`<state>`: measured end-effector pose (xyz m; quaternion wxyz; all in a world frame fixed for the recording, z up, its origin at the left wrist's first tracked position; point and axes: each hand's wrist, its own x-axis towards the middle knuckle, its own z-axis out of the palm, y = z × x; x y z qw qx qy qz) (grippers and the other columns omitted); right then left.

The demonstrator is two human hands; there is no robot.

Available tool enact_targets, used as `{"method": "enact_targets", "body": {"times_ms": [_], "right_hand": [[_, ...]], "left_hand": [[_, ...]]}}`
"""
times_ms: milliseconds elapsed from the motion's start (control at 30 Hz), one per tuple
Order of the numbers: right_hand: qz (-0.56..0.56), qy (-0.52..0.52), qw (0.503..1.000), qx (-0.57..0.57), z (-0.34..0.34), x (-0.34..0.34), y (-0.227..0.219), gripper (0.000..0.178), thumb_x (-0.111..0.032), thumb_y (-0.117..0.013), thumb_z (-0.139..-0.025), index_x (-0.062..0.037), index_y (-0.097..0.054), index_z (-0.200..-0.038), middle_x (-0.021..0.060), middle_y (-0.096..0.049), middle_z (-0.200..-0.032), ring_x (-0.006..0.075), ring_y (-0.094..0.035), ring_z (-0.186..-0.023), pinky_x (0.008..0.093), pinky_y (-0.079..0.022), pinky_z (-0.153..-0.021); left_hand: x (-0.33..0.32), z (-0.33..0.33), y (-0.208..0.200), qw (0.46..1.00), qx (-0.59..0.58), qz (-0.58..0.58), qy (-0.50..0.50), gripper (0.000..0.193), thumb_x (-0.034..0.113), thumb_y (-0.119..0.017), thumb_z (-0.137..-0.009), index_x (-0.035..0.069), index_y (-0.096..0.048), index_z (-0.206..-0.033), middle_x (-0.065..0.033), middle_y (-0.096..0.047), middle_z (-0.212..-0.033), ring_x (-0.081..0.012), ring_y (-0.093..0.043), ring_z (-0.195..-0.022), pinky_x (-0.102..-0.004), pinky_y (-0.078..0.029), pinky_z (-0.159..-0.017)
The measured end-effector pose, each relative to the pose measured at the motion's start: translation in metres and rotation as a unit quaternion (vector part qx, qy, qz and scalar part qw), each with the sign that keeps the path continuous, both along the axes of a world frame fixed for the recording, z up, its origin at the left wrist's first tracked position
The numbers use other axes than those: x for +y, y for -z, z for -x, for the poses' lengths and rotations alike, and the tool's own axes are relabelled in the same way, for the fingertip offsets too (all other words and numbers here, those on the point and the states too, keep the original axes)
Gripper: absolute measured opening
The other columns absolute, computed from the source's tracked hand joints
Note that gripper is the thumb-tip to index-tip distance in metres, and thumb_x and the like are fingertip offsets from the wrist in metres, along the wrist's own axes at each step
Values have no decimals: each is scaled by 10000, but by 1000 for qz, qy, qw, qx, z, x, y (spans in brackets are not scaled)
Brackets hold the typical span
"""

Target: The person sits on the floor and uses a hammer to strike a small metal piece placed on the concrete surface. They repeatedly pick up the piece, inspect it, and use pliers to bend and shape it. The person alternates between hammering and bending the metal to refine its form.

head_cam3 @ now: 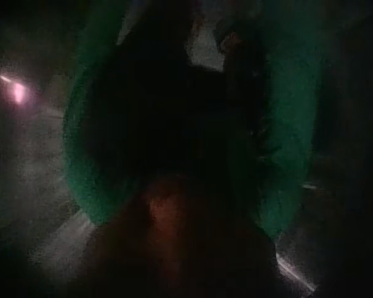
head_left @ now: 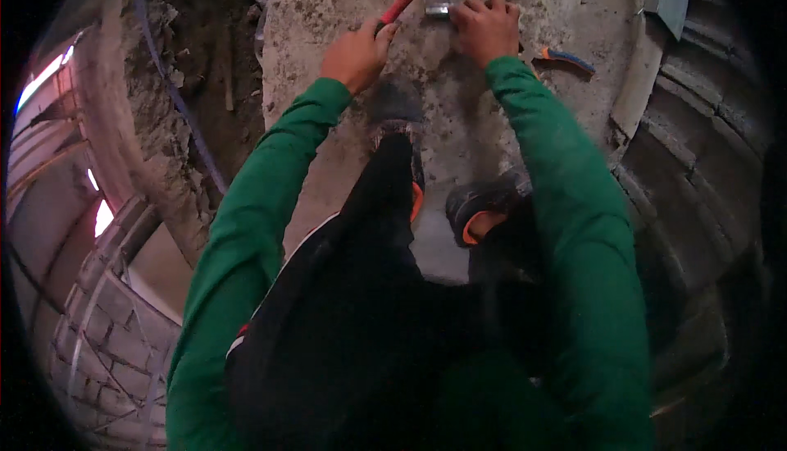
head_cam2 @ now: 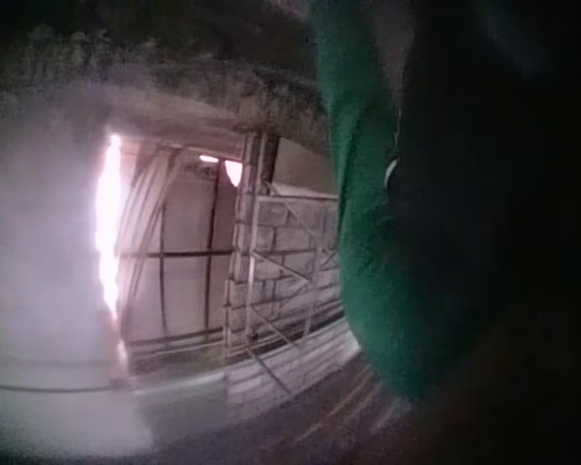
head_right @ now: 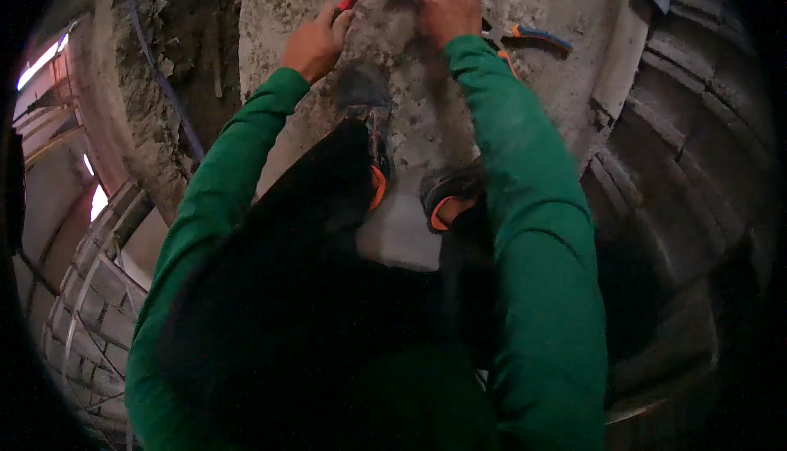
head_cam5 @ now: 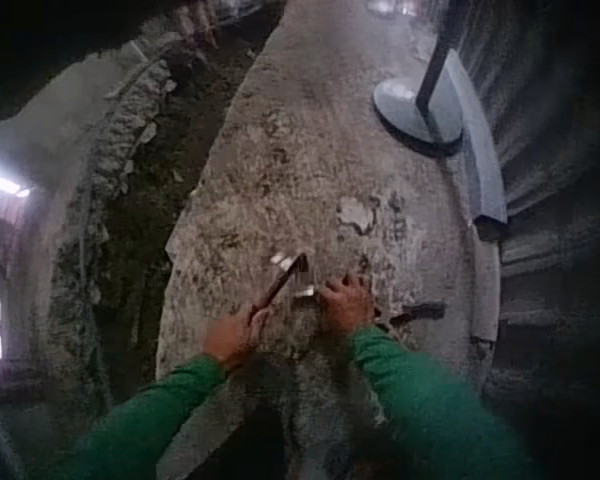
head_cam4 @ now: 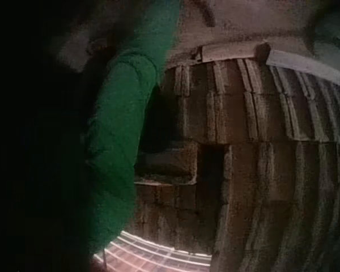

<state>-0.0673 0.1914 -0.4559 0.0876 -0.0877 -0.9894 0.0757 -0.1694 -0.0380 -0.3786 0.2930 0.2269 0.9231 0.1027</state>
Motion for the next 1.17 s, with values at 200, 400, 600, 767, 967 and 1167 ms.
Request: {"method": "enact_targets", "body": {"times_ms": [200, 400, 600, 767, 967, 1167], "right_hand": [[72, 23, 997, 27, -5, -7, -5, 177, -246, -776, -796, -250, -734, -967, -50, -673, -1108, 276, -579, -1084, 493, -399, -963], [95, 10, 994, 53, -4, -14, -13, 231, -256, -769, -823, -223, -723, -1047, -19, -671, -1105, 278, -573, -1100, 482, -391, -974], [192, 56, 979, 23, 8, -9, -19, 243, -277, -747, -923, -137, -742, -1123, 41, -714, -1042, 226, -630, -994, 395, -460, -906], [534, 164, 829, -33, 6, -1, -16, 288, -319, -695, -969, -70, -738, -1107, 123, -718, -927, 293, -676, -878, 410, -523, -826], [272, 195, 942, -6, -1, 5, -7, 352, -395, -747, -909, -97, -756, -1096, 125, -752, -984, 326, -703, -914, 415, -531, -854], [245, 212, 927, -190, 0, -3, -28, 391, -452, -748, -879, -139, -758, -1112, 132, -704, -1226, 334, -670, -1084, 525, -493, -953]], "left_hand": [[-16, -15, -7, 983, -11, -120, -141, 499, 534, -487, -1050, 67, -618, -1163, -282, -690, -835, -520, -654, -836, -596, -483, -713], [-58, -67, -15, 961, -9, -154, -230, 460, 481, -514, -1054, 35, -627, -1074, -259, -668, -811, -507, -643, -798, -567, -465, -696], [-76, -81, -21, 948, -64, -159, -270, 430, 443, -522, -1063, 26, -624, -1055, -264, -664, -823, -490, -647, -816, -549, -464, -696], [-70, -77, -24, 952, -60, -151, -259, 477, 483, -504, -1065, 23, -630, -1090, -278, -666, -830, -502, -646, -821, -551, -463, -701], [-54, -72, -30, 956, -89, -121, -252, 499, 533, -471, -1062, 71, -628, -1165, -298, -678, -870, -519, -651, -888, -580, -463, -730], [-34, -58, -26, 989, -64, -55, -119, 532, 575, -505, -1038, 104, -578, -1273, -285, -701, -900, -520, -658, -892, -613, -479, -801]]}}
